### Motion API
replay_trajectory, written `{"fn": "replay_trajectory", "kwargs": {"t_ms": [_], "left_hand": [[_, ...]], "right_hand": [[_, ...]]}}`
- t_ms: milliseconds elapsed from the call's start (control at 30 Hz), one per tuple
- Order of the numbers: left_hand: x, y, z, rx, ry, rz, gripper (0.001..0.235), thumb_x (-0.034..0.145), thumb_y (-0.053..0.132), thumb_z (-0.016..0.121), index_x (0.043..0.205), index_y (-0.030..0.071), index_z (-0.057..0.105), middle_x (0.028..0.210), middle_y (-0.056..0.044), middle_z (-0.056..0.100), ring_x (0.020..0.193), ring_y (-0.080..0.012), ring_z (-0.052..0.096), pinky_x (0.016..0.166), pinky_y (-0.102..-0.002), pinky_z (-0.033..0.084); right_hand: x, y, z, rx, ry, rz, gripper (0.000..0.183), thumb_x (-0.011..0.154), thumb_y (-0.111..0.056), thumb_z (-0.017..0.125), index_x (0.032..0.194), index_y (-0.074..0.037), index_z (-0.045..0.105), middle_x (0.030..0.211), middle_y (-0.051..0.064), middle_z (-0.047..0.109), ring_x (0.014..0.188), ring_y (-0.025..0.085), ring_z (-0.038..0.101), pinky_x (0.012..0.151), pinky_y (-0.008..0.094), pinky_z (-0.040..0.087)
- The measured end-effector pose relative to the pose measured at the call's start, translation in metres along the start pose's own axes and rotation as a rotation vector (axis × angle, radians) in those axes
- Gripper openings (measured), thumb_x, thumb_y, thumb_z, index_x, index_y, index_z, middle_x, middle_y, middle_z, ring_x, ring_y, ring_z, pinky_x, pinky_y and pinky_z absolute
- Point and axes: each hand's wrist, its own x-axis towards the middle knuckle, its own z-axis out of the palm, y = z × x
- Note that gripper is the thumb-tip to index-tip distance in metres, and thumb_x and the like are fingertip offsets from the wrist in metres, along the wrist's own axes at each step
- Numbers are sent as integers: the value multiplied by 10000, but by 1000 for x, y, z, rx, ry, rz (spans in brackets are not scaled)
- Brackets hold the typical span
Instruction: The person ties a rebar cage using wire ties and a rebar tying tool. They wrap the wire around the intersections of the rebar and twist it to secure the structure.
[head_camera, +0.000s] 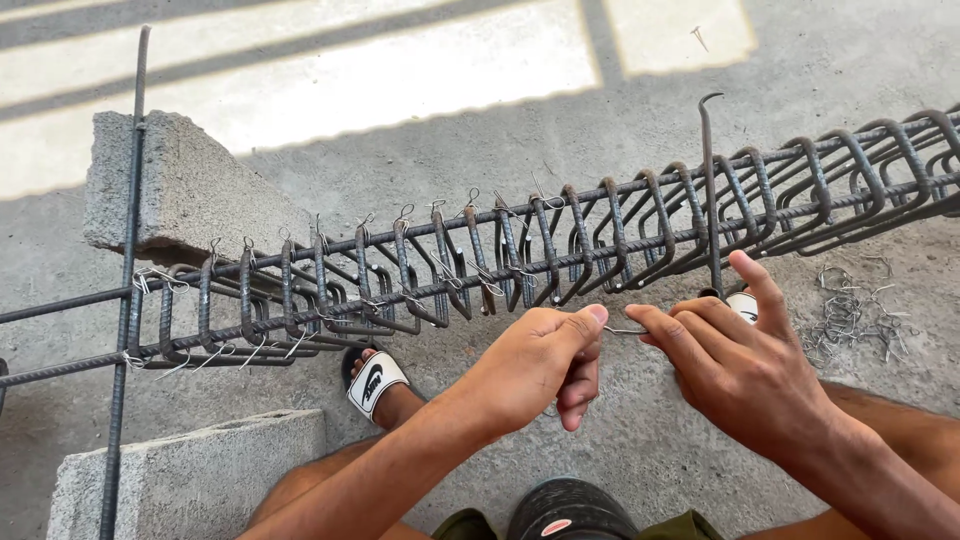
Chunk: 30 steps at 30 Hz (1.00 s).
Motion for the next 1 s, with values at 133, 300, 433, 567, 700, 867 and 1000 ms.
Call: {"fn": "replay_trajectory", "kwargs": {"t_ms": [133,300,433,567,700,867,1000], "left_hand": [[1,-2,-9,17,-55,-54,511,1106,298,403,636,98,404,525,-3,358,412,-118,360,364,-308,412],[-1,0,-20,95,-71,-127,488,1070,232,429,599,103,415,472,-9,365,355,-121,331,332,-312,413],[3,-17,-29,123,-136,-141,496,1037,199,468,555,99,411,474,-17,358,348,-120,317,327,-325,436],[3,-22,-37,206,-158,-219,530,1051,182,478,536,78,414,488,-21,354,311,-139,383,296,-294,431],[-1,-14,-38,259,-182,-202,524,1047,228,452,542,98,401,503,-12,353,346,-140,365,354,-307,479],[-1,-5,-41,197,-147,-100,574,1106,341,358,742,2,645,504,-68,546,443,-169,536,491,-333,497],[1,-7,-42,175,-190,-174,608,1100,403,340,834,-31,673,412,-37,463,367,-153,482,494,-323,500]], "right_hand": [[-1,-3,1,19,-65,-21,354,817,21,748,1136,-122,695,726,-42,695,705,82,631,1222,512,249],[-2,-10,3,99,-123,-57,276,846,-27,694,1106,-118,674,628,-38,632,613,101,568,1147,463,302],[-7,-7,13,150,-220,-158,284,828,-115,692,1110,-140,664,652,-37,597,638,123,583,1140,495,296],[-8,-8,20,257,-327,-209,369,808,-174,695,1168,-154,618,680,-37,629,697,127,631,1136,540,271],[-8,-5,26,239,-347,-219,368,814,-166,714,1172,-196,633,697,-63,669,685,114,643,1162,540,219],[-3,4,20,134,-225,-149,446,756,-28,767,1161,-189,675,822,-91,740,779,99,656,1180,519,214],[-1,11,13,75,-154,-110,443,757,-28,789,1139,-233,696,785,-87,729,834,104,649,1194,512,175]]}}
